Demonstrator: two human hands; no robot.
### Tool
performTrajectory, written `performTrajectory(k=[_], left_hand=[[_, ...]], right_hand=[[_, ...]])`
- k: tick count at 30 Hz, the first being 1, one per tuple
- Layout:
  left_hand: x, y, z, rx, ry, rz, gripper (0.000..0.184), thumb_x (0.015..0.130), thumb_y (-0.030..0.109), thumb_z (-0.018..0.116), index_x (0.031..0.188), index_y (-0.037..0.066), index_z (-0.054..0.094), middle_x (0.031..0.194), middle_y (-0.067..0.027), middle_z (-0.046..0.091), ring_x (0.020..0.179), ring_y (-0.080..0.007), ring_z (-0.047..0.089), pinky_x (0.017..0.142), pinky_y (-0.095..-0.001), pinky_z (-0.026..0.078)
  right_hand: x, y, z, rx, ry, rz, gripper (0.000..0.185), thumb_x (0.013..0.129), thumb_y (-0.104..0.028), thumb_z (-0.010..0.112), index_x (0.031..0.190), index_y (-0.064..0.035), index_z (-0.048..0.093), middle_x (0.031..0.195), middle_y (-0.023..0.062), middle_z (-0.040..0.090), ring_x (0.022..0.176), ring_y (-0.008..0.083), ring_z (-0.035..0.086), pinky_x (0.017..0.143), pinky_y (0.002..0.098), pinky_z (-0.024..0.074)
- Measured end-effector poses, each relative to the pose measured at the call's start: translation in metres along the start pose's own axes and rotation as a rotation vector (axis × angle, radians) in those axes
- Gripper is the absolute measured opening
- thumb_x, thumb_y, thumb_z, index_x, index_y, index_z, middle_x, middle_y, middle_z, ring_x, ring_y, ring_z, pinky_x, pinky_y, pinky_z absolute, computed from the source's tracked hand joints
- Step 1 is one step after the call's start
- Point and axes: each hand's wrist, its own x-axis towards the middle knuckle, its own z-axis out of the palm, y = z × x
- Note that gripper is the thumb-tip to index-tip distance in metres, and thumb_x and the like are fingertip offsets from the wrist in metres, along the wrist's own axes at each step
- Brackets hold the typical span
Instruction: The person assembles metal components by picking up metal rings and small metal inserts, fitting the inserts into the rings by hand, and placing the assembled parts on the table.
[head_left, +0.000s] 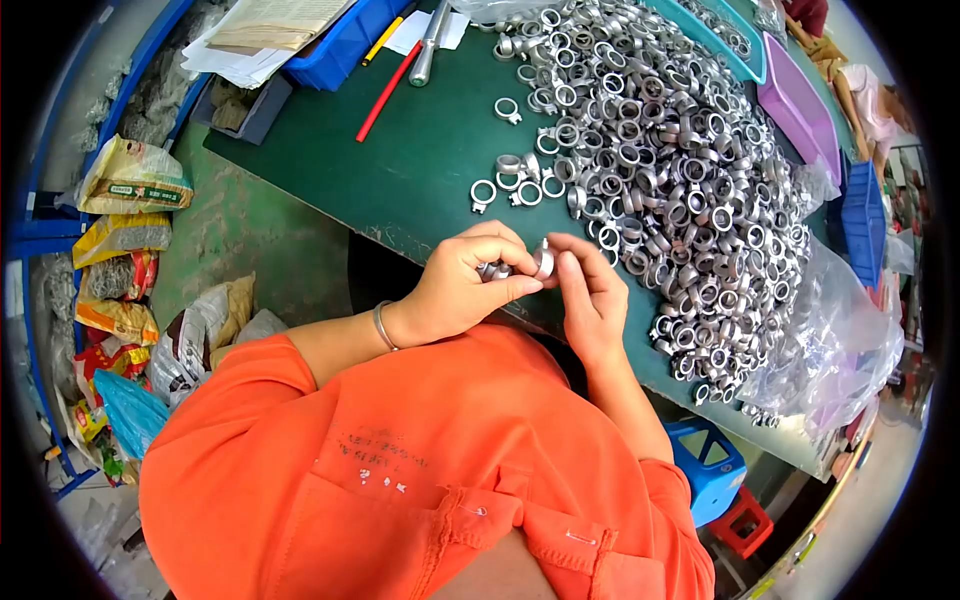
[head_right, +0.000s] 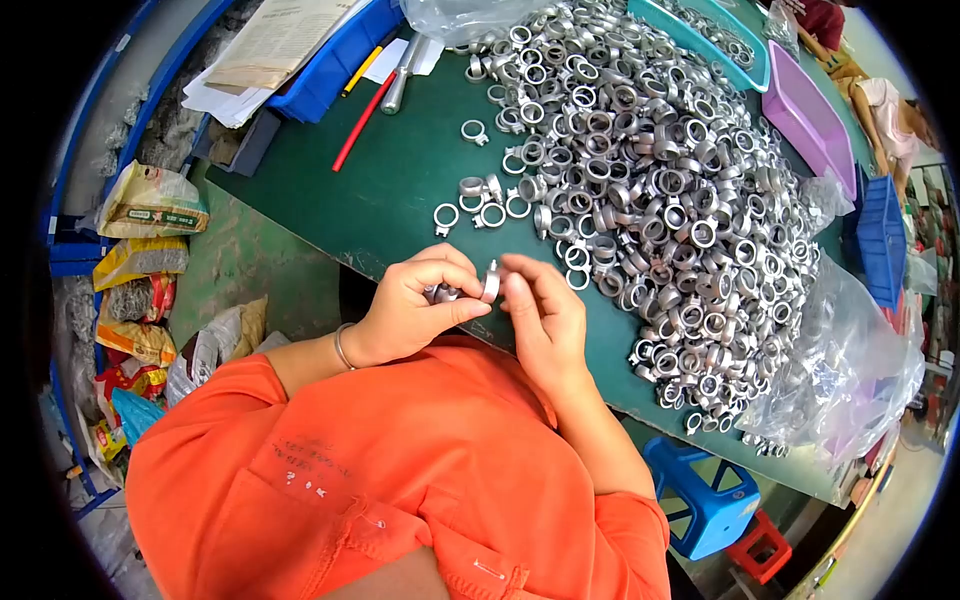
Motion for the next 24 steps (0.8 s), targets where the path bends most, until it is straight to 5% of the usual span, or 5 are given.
performTrajectory(k=[3,15,18,20,24], left_hand=[[-0.001,0.000,0.000,0.031,-0.017,-0.037,0.011,0.075,-0.002,0.067,0.084,0.002,0.064,0.085,-0.0038,0.058,0.075,-0.0110,0.053,0.063,-0.0218,0.043],[0.000,0.002,0.005,-0.064,-0.034,-0.103,0.009,0.082,0.001,0.061,0.091,0.000,0.064,0.089,-0.0040,0.058,0.058,-0.0032,0.049,0.050,-0.0166,0.040],[0.001,0.004,0.006,-0.068,-0.017,-0.098,0.009,0.082,0.002,0.062,0.090,0.000,0.063,0.087,-0.0040,0.059,0.058,-0.0029,0.049,0.049,-0.0168,0.040],[0.002,0.012,0.008,-0.167,0.034,-0.288,0.008,0.083,0.004,0.062,0.090,0.000,0.063,0.080,-0.0037,0.060,0.058,-0.0033,0.050,0.050,-0.0172,0.040],[0.002,0.007,0.006,-0.159,0.032,-0.256,0.010,0.084,0.006,0.061,0.092,-0.001,0.063,0.074,-0.0034,0.060,0.058,-0.0040,0.049,0.049,-0.0177,0.041]], right_hand=[[-0.005,-0.003,0.003,0.075,-0.081,-0.015,0.024,0.081,-0.004,0.063,0.103,0.0035,0.058,0.092,0.0082,0.059,0.083,0.0126,0.059,0.071,0.0227,0.0489],[-0.009,0.004,-0.005,0.171,-0.038,-0.162,0.032,0.075,0.013,0.061,0.106,0.0051,0.056,0.103,0.0093,0.053,0.085,0.0142,0.060,0.076,0.0239,0.0525],[-0.009,0.003,-0.004,0.054,-0.002,-0.203,0.032,0.073,0.011,0.064,0.104,0.0044,0.056,0.099,0.0102,0.054,0.081,0.0150,0.061,0.072,0.0236,0.0528],[-0.011,0.000,-0.002,-0.274,0.116,-0.398,0.032,0.068,0.009,0.069,0.096,0.0022,0.057,0.094,0.0104,0.055,0.073,0.0151,0.060,0.063,0.0237,0.0513],[-0.015,-0.002,0.000,-0.229,0.219,-0.484,0.034,0.061,0.010,0.074,0.087,-0.0018,0.056,0.084,0.0095,0.056,0.064,0.0161,0.055,0.054,0.0251,0.0454]])
